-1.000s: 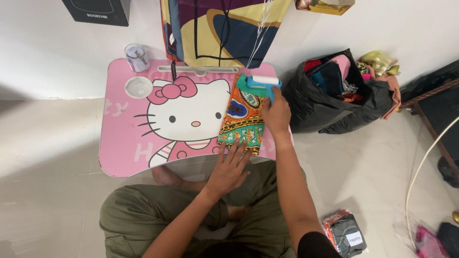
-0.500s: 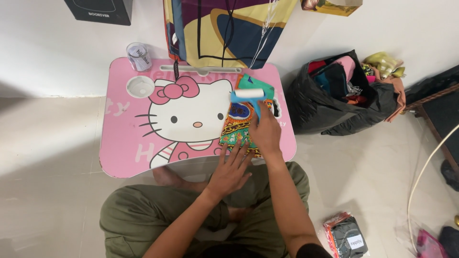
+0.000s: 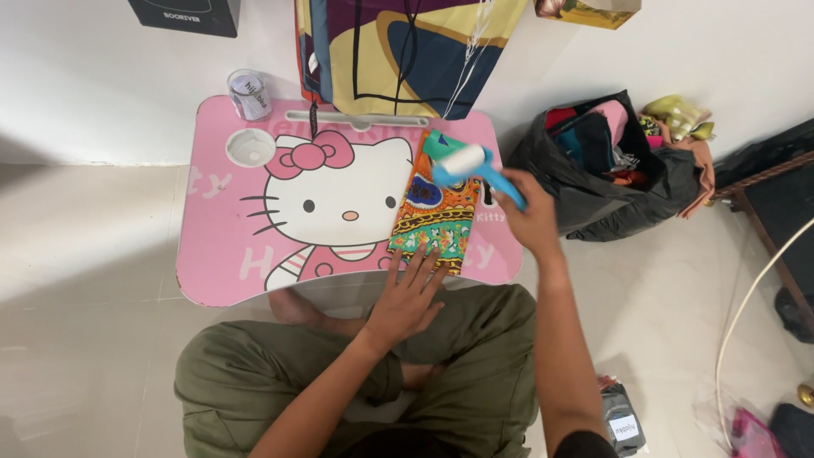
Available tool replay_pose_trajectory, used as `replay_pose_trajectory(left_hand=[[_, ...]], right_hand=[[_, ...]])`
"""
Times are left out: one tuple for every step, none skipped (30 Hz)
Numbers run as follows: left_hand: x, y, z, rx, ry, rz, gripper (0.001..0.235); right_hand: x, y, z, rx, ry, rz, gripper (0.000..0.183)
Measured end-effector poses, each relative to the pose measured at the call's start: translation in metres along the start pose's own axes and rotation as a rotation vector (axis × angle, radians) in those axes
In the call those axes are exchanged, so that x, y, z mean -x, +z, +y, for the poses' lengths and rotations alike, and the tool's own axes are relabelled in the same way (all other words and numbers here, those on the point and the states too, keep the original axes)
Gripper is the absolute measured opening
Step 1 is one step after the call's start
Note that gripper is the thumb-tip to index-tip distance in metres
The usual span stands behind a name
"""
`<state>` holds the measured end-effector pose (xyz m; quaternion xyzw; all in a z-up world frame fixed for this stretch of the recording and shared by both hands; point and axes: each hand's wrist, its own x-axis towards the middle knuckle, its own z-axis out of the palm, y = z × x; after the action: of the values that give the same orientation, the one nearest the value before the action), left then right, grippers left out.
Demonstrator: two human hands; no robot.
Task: The person folds a colorful patterned fabric on a small table and uses a lint roller to clean both sides of the garment.
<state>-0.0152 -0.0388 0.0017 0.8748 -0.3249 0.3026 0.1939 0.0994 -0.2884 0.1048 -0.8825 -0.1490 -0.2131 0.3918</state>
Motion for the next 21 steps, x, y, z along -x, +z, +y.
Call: replay_pose_trajectory(left_hand=[[0.000,0.002,-0.001,-0.003,0.001,-0.001,0.085],[-0.001,0.002,-0.001,-0.003,0.001,0.002,0.085],[-0.001,0.001,-0.001,-0.013,0.002,0.003,0.086],[0.000,0.001,0.000,-0.023,0.002,0.003,0.087],[-0.002,0.001,-0.001,-0.021,0.000,0.004,0.087],[-0.002,0.000,0.000,-0.022,-0.001,0.003,0.085],[-0.002,-0.001,0.000,-0.023,-0.001,0.002,0.084],[-0.001,0.000,0.001,-0.023,-0.001,0.001,0.084],[0.000,0.001,0.002,-0.012,-0.005,-0.006,0.085],[0.000,0.000,0.002,-0.005,-0.012,-0.011,0.086],[-0.001,-0.001,0.003,-0.009,-0.013,-0.012,0.086],[-0.001,-0.001,0.003,-0.002,-0.012,-0.012,0.085],[-0.002,-0.002,0.002,0.005,-0.011,-0.013,0.085],[-0.004,-0.003,0.003,0.000,-0.016,-0.015,0.085],[-0.006,-0.004,0.003,0.000,-0.012,0.001,0.084],[-0.006,-0.004,0.002,-0.001,-0.003,0.019,0.084],[-0.003,-0.002,0.001,-0.007,-0.004,0.020,0.084],[-0.001,-0.001,0.001,0.027,0.007,0.041,0.082],[0.000,0.000,0.001,0.060,0.017,0.063,0.080],[0.005,-0.005,0.000,0.062,0.016,0.056,0.080],[0.009,-0.010,-0.002,0.065,-0.006,0.096,0.070]], right_hand=[[0.009,-0.017,0.004,-0.027,-0.011,-0.029,0.040],[0.017,-0.026,-0.002,-0.025,-0.012,-0.029,0.040],[0.026,-0.035,-0.007,-0.065,0.070,-0.069,0.039],[0.035,-0.043,-0.011,-0.105,0.154,-0.110,0.039],[0.033,-0.043,-0.008,-0.103,0.154,-0.112,0.039],[0.034,-0.042,-0.005,-0.108,0.153,-0.148,0.039],[0.034,-0.041,-0.002,-0.113,0.152,-0.183,0.039],[0.030,-0.035,0.003,-0.114,0.153,-0.183,0.039],[0.026,-0.029,0.007,-0.134,0.130,-0.194,0.039],[0.020,-0.023,0.011,-0.157,0.103,-0.207,0.039],[0.011,-0.014,0.011,-0.160,0.100,-0.209,0.039],[0.003,-0.005,0.012,-0.160,0.052,-0.220,0.040],[-0.006,0.005,0.013,-0.160,0.004,-0.231,0.040],[-0.014,0.013,0.004,-0.165,0.002,-0.236,0.040],[-0.021,0.022,-0.004,-0.190,-0.014,-0.231,0.040],[-0.029,0.031,-0.012,-0.213,-0.032,-0.221,0.040],[-0.026,0.032,-0.011,-0.217,-0.036,-0.221,0.040],[-0.025,0.033,-0.010,-0.223,-0.020,-0.216,0.039],[-0.025,0.034,-0.009,-0.230,-0.005,-0.211,0.040],[-0.019,0.023,-0.010,-0.233,0.002,-0.213,0.040],[-0.013,0.013,-0.011,-0.211,-0.041,-0.211,0.038]])
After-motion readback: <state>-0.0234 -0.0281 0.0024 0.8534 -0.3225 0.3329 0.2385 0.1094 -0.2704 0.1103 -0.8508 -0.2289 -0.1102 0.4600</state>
